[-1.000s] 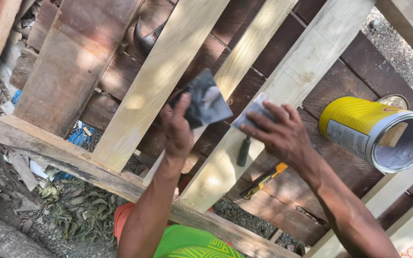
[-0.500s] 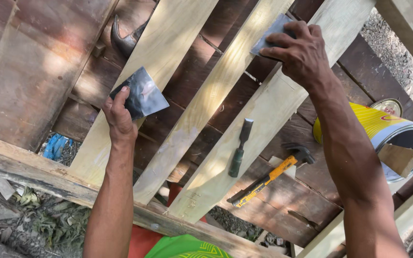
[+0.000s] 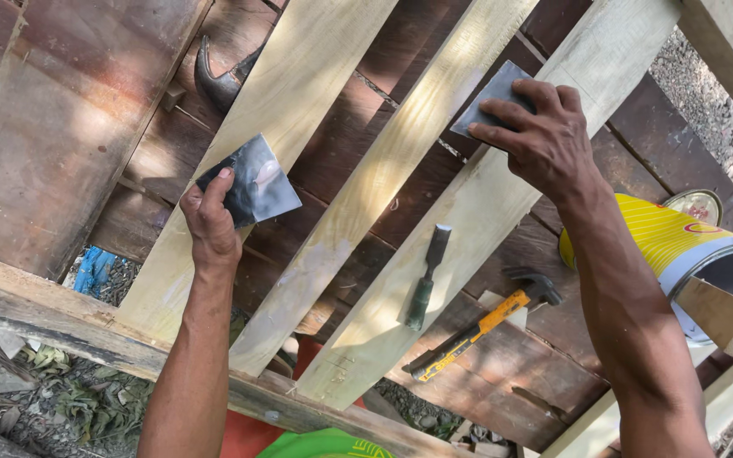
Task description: The person sands the surface of a wooden pallet using sandpaper held in both hands. The person moves along the length of the pallet, smoothing multiple slats and edges.
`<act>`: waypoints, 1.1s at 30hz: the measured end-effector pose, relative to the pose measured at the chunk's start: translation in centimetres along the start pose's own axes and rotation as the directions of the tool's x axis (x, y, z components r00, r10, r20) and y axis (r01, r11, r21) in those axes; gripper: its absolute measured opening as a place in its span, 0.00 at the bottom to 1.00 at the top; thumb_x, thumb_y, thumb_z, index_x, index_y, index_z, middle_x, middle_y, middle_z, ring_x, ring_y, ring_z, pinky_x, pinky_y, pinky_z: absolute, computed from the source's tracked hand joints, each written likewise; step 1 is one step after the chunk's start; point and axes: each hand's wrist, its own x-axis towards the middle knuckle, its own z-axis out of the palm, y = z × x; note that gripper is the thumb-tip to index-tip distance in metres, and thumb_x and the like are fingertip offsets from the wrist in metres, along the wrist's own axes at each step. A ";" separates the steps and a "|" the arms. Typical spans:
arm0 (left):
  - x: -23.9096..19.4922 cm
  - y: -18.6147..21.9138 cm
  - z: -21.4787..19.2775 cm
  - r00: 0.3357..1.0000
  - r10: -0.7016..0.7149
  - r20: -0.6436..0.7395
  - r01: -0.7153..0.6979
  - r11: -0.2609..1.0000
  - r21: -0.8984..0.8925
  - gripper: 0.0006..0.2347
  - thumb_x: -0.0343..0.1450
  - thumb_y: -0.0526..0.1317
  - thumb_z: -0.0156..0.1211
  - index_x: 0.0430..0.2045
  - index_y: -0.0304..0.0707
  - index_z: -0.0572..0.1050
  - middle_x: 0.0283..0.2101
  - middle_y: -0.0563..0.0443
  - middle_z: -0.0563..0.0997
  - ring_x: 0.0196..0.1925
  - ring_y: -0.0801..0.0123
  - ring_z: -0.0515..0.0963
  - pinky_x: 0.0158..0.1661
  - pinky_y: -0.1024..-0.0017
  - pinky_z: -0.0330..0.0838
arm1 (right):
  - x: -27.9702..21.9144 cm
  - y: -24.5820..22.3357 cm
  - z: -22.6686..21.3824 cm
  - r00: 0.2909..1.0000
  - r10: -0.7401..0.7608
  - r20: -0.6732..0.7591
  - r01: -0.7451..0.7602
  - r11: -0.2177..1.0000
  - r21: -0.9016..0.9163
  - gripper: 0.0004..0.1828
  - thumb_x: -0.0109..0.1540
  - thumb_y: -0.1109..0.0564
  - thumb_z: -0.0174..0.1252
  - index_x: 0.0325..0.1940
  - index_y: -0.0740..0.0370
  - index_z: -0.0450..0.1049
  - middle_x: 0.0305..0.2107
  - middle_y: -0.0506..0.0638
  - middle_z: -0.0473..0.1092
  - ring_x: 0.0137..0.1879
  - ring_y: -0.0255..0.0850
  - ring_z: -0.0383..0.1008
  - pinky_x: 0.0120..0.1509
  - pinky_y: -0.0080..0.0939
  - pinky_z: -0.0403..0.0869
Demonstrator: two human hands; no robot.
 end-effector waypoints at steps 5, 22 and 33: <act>0.1 0.7 1.1 0.994 0.081 0.068 -0.079 0.997 -0.023 0.12 0.70 0.37 0.58 0.44 0.31 0.78 0.47 0.53 0.81 0.49 0.70 0.78 0.54 0.73 0.71 | 0.9 -0.9 0.8 0.998 -0.062 -0.032 0.059 0.995 -0.084 0.26 0.60 0.60 0.66 0.56 0.27 0.81 0.61 0.33 0.75 0.69 0.43 0.65 0.65 0.48 0.65; 0.0 -0.6 -0.4 0.999 0.034 0.005 -0.034 0.999 0.002 0.10 0.71 0.39 0.58 0.41 0.32 0.78 0.47 0.50 0.79 0.50 0.70 0.77 0.56 0.73 0.71 | -0.1 4.6 3.2 0.994 0.087 -0.066 -0.092 0.993 -0.080 0.22 0.59 0.61 0.72 0.50 0.30 0.83 0.58 0.33 0.76 0.69 0.40 0.66 0.74 0.47 0.64; -0.2 0.1 0.5 0.999 0.025 0.037 -0.025 0.999 -0.026 0.12 0.71 0.35 0.54 0.44 0.28 0.79 0.46 0.49 0.82 0.48 0.68 0.80 0.53 0.73 0.72 | 1.3 7.7 3.6 0.988 0.080 -0.133 -0.087 0.995 -0.050 0.23 0.61 0.65 0.67 0.51 0.32 0.83 0.58 0.33 0.76 0.69 0.40 0.65 0.72 0.46 0.64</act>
